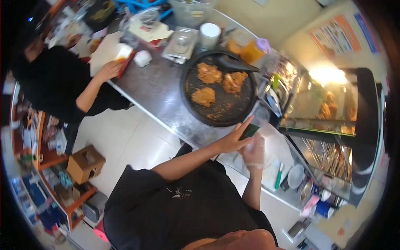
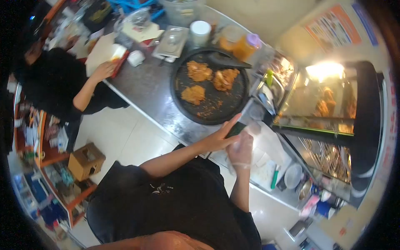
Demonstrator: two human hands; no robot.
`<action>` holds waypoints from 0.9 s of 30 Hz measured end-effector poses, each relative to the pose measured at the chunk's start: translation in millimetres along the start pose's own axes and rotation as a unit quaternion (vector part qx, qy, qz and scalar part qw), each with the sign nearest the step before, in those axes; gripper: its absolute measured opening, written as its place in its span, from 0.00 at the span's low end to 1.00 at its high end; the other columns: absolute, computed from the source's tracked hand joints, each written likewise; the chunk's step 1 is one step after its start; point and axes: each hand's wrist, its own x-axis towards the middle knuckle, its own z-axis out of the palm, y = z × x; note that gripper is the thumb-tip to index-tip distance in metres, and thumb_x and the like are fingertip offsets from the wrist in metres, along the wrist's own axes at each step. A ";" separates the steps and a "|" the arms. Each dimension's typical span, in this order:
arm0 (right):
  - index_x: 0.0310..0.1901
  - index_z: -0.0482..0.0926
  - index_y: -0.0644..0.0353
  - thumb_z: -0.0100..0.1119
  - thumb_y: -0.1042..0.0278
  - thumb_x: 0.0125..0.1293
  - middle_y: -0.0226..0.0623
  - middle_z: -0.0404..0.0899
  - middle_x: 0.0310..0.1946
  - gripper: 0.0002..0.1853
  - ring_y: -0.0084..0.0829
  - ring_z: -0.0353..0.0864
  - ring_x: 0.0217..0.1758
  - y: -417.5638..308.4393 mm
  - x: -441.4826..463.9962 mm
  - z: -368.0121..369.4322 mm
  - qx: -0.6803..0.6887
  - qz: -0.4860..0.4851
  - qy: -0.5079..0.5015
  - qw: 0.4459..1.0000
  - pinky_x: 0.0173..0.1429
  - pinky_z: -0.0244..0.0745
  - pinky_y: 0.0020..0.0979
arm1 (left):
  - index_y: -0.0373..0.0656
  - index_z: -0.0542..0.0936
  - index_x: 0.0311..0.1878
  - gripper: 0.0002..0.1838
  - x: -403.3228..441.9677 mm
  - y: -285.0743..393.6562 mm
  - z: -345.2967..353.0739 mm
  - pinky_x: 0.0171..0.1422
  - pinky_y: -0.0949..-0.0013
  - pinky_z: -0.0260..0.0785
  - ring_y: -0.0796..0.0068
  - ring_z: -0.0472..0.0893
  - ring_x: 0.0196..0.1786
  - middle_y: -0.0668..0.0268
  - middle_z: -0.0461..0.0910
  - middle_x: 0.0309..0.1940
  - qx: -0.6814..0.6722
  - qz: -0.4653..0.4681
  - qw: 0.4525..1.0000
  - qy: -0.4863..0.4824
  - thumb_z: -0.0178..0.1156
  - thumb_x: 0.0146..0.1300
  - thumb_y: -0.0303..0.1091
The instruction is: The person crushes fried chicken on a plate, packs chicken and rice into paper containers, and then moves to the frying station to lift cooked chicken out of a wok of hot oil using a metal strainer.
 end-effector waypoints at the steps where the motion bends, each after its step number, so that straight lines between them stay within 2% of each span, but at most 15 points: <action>1: 0.64 0.68 0.60 0.62 0.61 0.62 0.55 0.74 0.52 0.29 0.56 0.76 0.56 -27.5 1.7 6.3 -0.013 -0.075 0.006 0.997 0.59 0.73 0.53 | 0.42 0.46 0.81 0.44 -21.3 -7.8 -19.5 0.81 0.56 0.47 0.50 0.61 0.75 0.46 0.61 0.71 0.001 0.025 0.998 0.066 0.54 0.73 0.52; 3: 0.65 0.69 0.61 0.65 0.64 0.60 0.58 0.72 0.58 0.31 0.57 0.68 0.64 -77.9 12.7 35.3 -0.026 -0.177 -0.059 0.982 0.65 0.67 0.51 | 0.41 0.49 0.80 0.41 -65.5 -38.9 -54.3 0.78 0.57 0.51 0.50 0.67 0.69 0.47 0.66 0.65 0.001 0.082 0.979 0.184 0.52 0.73 0.53; 5: 0.64 0.70 0.62 0.65 0.60 0.61 0.61 0.71 0.60 0.31 0.59 0.73 0.61 -119.2 29.6 83.5 0.031 -0.162 -0.157 0.974 0.63 0.70 0.52 | 0.39 0.54 0.77 0.37 -117.5 -59.9 -77.3 0.76 0.59 0.55 0.56 0.67 0.68 0.54 0.65 0.65 -0.096 0.066 0.932 0.344 0.52 0.75 0.50; 8: 0.63 0.70 0.61 0.60 0.53 0.65 0.63 0.72 0.59 0.29 0.61 0.79 0.55 -183.2 47.8 151.9 -0.006 -0.123 -0.314 0.942 0.61 0.74 0.51 | 0.47 0.56 0.75 0.31 -169.4 -83.6 -110.9 0.68 0.62 0.66 0.62 0.68 0.68 0.59 0.64 0.67 -0.246 0.070 0.799 0.544 0.51 0.75 0.48; 10: 0.61 0.72 0.60 0.57 0.50 0.67 0.61 0.75 0.57 0.27 0.61 0.81 0.52 -213.5 51.2 185.9 -0.075 -0.150 -0.399 0.901 0.58 0.76 0.50 | 0.52 0.54 0.74 0.30 -191.9 -89.0 -134.3 0.61 0.64 0.72 0.64 0.68 0.67 0.60 0.64 0.67 -0.366 0.107 0.676 0.631 0.52 0.75 0.47; 13: 0.53 0.79 0.59 0.56 0.48 0.67 0.57 0.81 0.48 0.24 0.57 0.82 0.52 -238.3 72.1 221.8 -0.151 -0.282 -0.471 0.822 0.54 0.77 0.50 | 0.57 0.51 0.75 0.32 -215.7 -117.6 -178.2 0.54 0.64 0.76 0.63 0.69 0.67 0.60 0.64 0.66 -0.311 0.088 0.628 0.708 0.54 0.74 0.45; 14: 0.43 0.84 0.59 0.57 0.51 0.67 0.52 0.84 0.39 0.19 0.52 0.84 0.47 -269.4 89.5 215.7 -0.145 -0.241 -0.504 0.817 0.50 0.78 0.47 | 0.55 0.49 0.75 0.35 -215.7 -81.6 -186.6 0.61 0.60 0.72 0.61 0.67 0.68 0.59 0.63 0.68 -0.389 0.042 0.595 0.702 0.57 0.72 0.40; 16: 0.44 0.83 0.61 0.55 0.58 0.69 0.50 0.84 0.39 0.15 0.47 0.85 0.48 -264.7 145.4 227.3 -0.012 -0.327 -0.408 0.852 0.57 0.77 0.43 | 0.53 0.49 0.76 0.37 -220.0 -102.2 -211.1 0.68 0.57 0.68 0.61 0.68 0.68 0.59 0.64 0.67 -0.346 0.064 0.604 0.715 0.57 0.70 0.37; 18: 0.38 0.83 0.59 0.57 0.68 0.65 0.48 0.84 0.34 0.07 0.46 0.85 0.39 -262.1 204.6 268.2 0.221 -0.205 -0.197 0.933 0.47 0.78 0.42 | 0.52 0.49 0.77 0.40 -221.6 -132.6 -239.5 0.72 0.57 0.63 0.61 0.67 0.69 0.58 0.64 0.68 -0.296 0.082 0.616 0.725 0.59 0.67 0.33; 19: 0.38 0.84 0.58 0.56 0.66 0.66 0.48 0.85 0.34 0.08 0.47 0.85 0.39 -288.2 227.0 257.5 0.156 -0.195 -0.102 0.963 0.47 0.79 0.41 | 0.51 0.49 0.77 0.41 -220.5 -133.5 -251.8 0.72 0.58 0.63 0.61 0.67 0.69 0.58 0.64 0.68 -0.287 0.077 0.613 0.732 0.60 0.67 0.32; 20: 0.43 0.83 0.56 0.62 0.64 0.64 0.42 0.86 0.36 0.09 0.35 0.85 0.39 -298.3 259.5 266.6 0.080 -0.189 -0.093 0.974 0.46 0.78 0.37 | 0.50 0.49 0.77 0.41 -217.8 -132.8 -263.7 0.73 0.59 0.62 0.60 0.67 0.69 0.58 0.64 0.68 -0.278 0.071 0.611 0.738 0.60 0.66 0.32; 22: 0.52 0.81 0.53 0.65 0.60 0.62 0.44 0.85 0.47 0.17 0.43 0.85 0.51 -291.6 306.4 320.5 0.003 -0.290 -0.003 0.957 0.56 0.78 0.41 | 0.43 0.50 0.78 0.41 -208.6 -115.0 -280.1 0.74 0.62 0.59 0.61 0.67 0.69 0.56 0.64 0.68 -0.273 0.061 0.601 0.749 0.60 0.66 0.33; 25: 0.62 0.76 0.48 0.69 0.57 0.58 0.45 0.81 0.55 0.29 0.50 0.80 0.61 -287.8 327.2 376.2 -0.113 -0.257 -0.045 0.959 0.64 0.75 0.45 | 0.40 0.52 0.76 0.39 -199.1 -131.3 -300.7 0.73 0.63 0.58 0.59 0.67 0.68 0.51 0.64 0.68 -0.199 0.052 0.608 0.767 0.59 0.67 0.33; 26: 0.66 0.72 0.43 0.73 0.56 0.52 0.45 0.76 0.62 0.37 0.52 0.76 0.64 -287.9 335.4 384.1 -0.143 -0.198 -0.147 0.958 0.67 0.74 0.44 | 0.38 0.52 0.77 0.39 -196.6 -127.5 -305.0 0.73 0.62 0.59 0.59 0.67 0.69 0.51 0.64 0.68 -0.183 0.032 0.606 0.773 0.59 0.67 0.34; 27: 0.65 0.73 0.42 0.74 0.56 0.51 0.45 0.76 0.61 0.37 0.51 0.76 0.63 -280.9 348.0 397.7 -0.142 -0.232 -0.141 0.952 0.67 0.73 0.44 | 0.38 0.52 0.76 0.39 -192.3 -125.1 -310.9 0.73 0.62 0.59 0.59 0.67 0.69 0.51 0.64 0.68 -0.177 0.041 0.607 0.774 0.59 0.67 0.33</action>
